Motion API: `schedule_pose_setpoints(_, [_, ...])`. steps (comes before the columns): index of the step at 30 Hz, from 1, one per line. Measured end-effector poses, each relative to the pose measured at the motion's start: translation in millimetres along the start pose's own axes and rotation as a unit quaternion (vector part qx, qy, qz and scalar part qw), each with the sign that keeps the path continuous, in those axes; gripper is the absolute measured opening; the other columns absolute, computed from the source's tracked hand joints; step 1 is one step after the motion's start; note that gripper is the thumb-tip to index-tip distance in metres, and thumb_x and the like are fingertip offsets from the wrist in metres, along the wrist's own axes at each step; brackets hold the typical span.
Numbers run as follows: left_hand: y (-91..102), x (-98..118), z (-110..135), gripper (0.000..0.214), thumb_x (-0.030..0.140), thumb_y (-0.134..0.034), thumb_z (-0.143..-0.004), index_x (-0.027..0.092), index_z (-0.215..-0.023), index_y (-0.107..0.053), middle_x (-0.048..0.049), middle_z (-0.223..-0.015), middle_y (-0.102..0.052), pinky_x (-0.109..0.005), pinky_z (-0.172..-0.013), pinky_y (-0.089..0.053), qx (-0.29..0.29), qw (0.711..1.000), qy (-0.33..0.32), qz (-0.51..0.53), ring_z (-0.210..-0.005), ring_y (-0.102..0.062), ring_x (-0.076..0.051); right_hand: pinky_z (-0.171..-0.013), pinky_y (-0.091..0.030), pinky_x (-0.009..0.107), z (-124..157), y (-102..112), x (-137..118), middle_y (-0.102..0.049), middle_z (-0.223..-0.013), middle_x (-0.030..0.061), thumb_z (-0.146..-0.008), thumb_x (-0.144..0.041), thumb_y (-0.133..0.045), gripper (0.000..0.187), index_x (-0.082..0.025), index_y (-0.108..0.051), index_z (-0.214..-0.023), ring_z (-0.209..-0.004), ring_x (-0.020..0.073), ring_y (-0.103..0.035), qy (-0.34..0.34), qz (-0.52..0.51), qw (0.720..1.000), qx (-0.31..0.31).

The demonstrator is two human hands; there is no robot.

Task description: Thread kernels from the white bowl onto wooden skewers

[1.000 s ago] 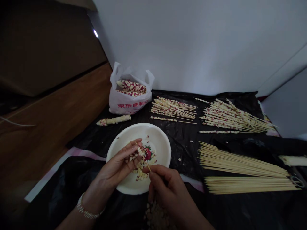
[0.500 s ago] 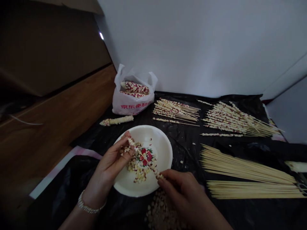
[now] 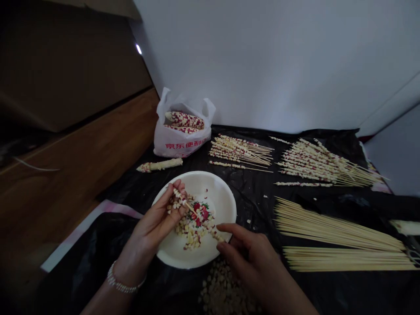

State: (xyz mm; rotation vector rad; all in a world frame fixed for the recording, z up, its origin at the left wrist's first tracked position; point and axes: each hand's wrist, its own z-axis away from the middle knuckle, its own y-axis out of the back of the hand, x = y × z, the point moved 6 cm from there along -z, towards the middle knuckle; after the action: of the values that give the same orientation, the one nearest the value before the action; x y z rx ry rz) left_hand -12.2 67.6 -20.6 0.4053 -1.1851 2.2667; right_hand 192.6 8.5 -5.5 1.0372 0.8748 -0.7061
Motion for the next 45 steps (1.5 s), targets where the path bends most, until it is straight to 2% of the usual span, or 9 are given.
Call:
schedule_pose_setpoints(6, [-2.1, 8, -1, 0.015, 0.019, -0.048, -0.093, 0.015, -0.090, -0.062, -0.0034, -0.086, -0.066, -0.021, -0.067, -0.053, 0.009, 0.997, -0.010, 0.075, -0.071, -0.063, -0.009, -0.065, -0.046, 0.026, 7, 0, -17, -0.070, -0.079, 0.0016, -0.092, -0.040, -0.045, 0.030, -0.025, -0.071, -0.088, -0.072, 0.0157, -0.062, 0.046, 0.016, 0.997, -0.057])
schedule_pose_setpoints(10, [-6.5, 5, -4, 0.028, 0.018, -0.036, -0.097, 0.013, -0.076, -0.054, -0.0019, -0.071, -0.058, -0.021, -0.059, -0.051, -0.012, 0.989, -0.025, 0.142, -0.061, -0.056, -0.008, -0.061, -0.046, 0.025, 11, -12, -28, -0.070, -0.073, 0.0025, -0.092, -0.038, -0.044, 0.031, -0.025, -0.068, -0.078, -0.067, 0.0155, -0.063, 0.108, 0.067, 0.992, 0.007])
schedule_pose_setpoints(15, [-8.7, 5, -12, 0.031, 0.015, -0.033, -0.097, 0.014, -0.070, -0.050, 0.0032, -0.058, -0.044, -0.018, -0.047, -0.039, -0.045, 0.982, -0.078, 0.164, -0.048, -0.042, -0.006, -0.050, -0.043, 0.023, 12, -32, -24, -0.069, -0.068, 0.0042, -0.093, -0.031, -0.041, 0.030, -0.023, -0.067, -0.082, -0.054, 0.0141, -0.060, 0.161, 0.095, 0.981, 0.053])
schedule_pose_setpoints(21, [-9.1, 7, -15, 0.033, 0.016, -0.033, -0.097, 0.015, -0.066, -0.046, 0.0050, -0.054, -0.038, -0.018, -0.045, -0.035, -0.034, 0.984, -0.083, 0.157, -0.044, -0.038, -0.005, -0.056, -0.050, 0.025, 16, -35, -15, -0.068, -0.064, 0.0048, -0.092, -0.022, -0.038, 0.031, -0.021, -0.068, -0.095, -0.054, 0.0155, -0.063, 0.183, 0.120, 0.967, 0.129])
schedule_pose_setpoints(24, [-11.2, 6, -12, 0.034, 0.016, -0.033, -0.097, 0.015, -0.066, -0.046, 0.0051, -0.054, -0.037, -0.017, -0.045, -0.034, -0.029, 0.983, -0.091, 0.156, -0.043, -0.037, -0.005, -0.055, -0.052, 0.024, 19, -38, -19, -0.071, -0.070, 0.0066, -0.086, -0.015, -0.041, 0.029, -0.019, -0.068, -0.096, -0.055, 0.0154, -0.065, 0.238, 0.166, 0.946, 0.141])
schedule_pose_setpoints(32, [-23.2, -26, -2, 0.027, 0.017, -0.041, -0.094, 0.016, -0.068, -0.048, 0.0053, -0.054, -0.035, -0.019, -0.045, -0.032, -0.009, 0.993, -0.043, 0.112, -0.044, -0.035, -0.007, -0.047, -0.045, 0.023, 21, -60, -10, -0.067, -0.063, 0.0049, -0.082, -0.009, -0.040, 0.032, -0.015, -0.064, -0.102, -0.048, 0.0147, -0.060, 0.266, 0.248, 0.902, 0.233])
schedule_pose_setpoints(38, [-19.1, -27, -3, 0.030, 0.015, -0.037, -0.095, 0.016, -0.067, -0.048, 0.0047, -0.054, -0.037, -0.019, -0.047, -0.034, 0.009, 0.991, -0.067, 0.117, -0.046, -0.036, -0.007, -0.046, -0.043, 0.023, 23, -52, -17, -0.067, -0.064, 0.0044, -0.084, -0.009, -0.039, 0.030, -0.014, -0.061, -0.104, -0.049, 0.0137, -0.060, 0.280, 0.301, 0.870, 0.271])
schedule_pose_setpoints(40, [-20.0, -31, -2, 0.029, 0.016, -0.039, -0.094, 0.016, -0.067, -0.049, 0.0043, -0.054, -0.038, -0.019, -0.048, -0.036, 0.014, 0.991, -0.066, 0.115, -0.047, -0.038, -0.008, -0.046, -0.043, 0.022, 21, -52, -25, -0.067, -0.064, 0.0041, -0.084, -0.009, -0.040, 0.029, -0.013, -0.060, -0.104, -0.048, 0.0127, -0.060, 0.302, 0.317, 0.862, 0.258])
schedule_pose_setpoints(45, [-25.0, -47, 3, 0.027, 0.021, -0.042, -0.094, 0.016, -0.069, -0.050, 0.0041, -0.055, -0.039, -0.019, -0.048, -0.038, 0.012, 0.994, -0.007, 0.105, -0.047, -0.039, -0.008, -0.045, -0.042, 0.022, 17, -51, -38, -0.063, -0.056, 0.0017, -0.084, -0.008, -0.035, 0.029, -0.012, -0.060, -0.097, -0.044, 0.0121, -0.059, 0.297, 0.327, 0.856, 0.268])
